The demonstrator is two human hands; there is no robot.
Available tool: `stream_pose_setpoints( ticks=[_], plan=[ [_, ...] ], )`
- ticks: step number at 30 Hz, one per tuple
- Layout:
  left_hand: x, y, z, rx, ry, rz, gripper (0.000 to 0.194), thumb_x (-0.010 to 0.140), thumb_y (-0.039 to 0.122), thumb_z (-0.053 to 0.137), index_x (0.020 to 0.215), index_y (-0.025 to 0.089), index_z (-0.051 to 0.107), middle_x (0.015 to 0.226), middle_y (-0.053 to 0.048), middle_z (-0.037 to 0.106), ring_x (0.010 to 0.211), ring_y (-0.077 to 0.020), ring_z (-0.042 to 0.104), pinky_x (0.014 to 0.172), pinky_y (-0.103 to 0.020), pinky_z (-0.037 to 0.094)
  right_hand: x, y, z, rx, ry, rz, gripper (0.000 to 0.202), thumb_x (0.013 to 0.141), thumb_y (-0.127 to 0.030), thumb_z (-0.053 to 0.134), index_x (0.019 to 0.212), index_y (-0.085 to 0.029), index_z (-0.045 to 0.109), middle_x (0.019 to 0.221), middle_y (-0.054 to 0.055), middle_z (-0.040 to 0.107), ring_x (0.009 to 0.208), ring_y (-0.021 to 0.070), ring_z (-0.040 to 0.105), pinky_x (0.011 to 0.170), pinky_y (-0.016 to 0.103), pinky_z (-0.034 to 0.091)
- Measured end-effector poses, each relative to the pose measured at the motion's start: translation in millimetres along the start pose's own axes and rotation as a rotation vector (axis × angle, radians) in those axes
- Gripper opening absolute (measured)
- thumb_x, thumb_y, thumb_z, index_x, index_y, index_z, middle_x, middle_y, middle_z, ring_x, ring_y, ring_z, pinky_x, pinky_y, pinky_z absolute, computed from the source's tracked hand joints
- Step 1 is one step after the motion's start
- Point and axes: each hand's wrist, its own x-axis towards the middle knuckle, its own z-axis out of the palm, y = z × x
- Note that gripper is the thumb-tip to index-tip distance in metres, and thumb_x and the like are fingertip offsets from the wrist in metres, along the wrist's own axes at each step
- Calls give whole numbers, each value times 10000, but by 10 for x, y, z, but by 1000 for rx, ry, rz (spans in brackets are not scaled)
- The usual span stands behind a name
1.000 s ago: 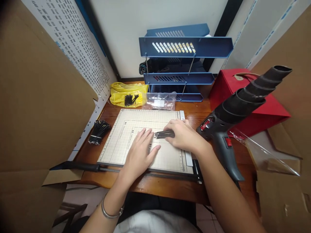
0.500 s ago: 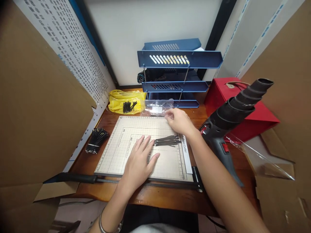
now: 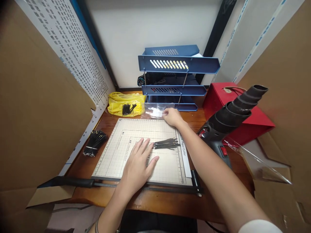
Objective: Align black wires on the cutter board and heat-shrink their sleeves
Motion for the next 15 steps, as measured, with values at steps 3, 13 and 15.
stream_pose_setpoints(
  ticks=[3,13,15],
  plan=[
    [0,0,4,0,2,0,467,1032,364,556,1416,102,589,1550,-175,545,1500,-370,423,1218,-576,409,-13,28,30,37,20,-23,98,865,-205,703,913,-142,762,976,70,773,923,177,693,963,359,511],
    [-2,7,3,7,0,2,467,1034,355,552,1425,101,580,1550,-174,546,1494,-374,431,1213,-592,409,-78,51,22,160,209,-10,228,881,-288,610,984,-141,752,1023,95,769,901,190,672,955,345,502],
    [-5,5,13,3,8,2,472,1030,351,560,1426,95,578,1548,-178,547,1493,-372,433,1211,-592,414,-88,45,27,166,197,-23,207,861,-274,629,962,-145,756,1023,92,769,902,190,673,966,353,502]
  ],
)
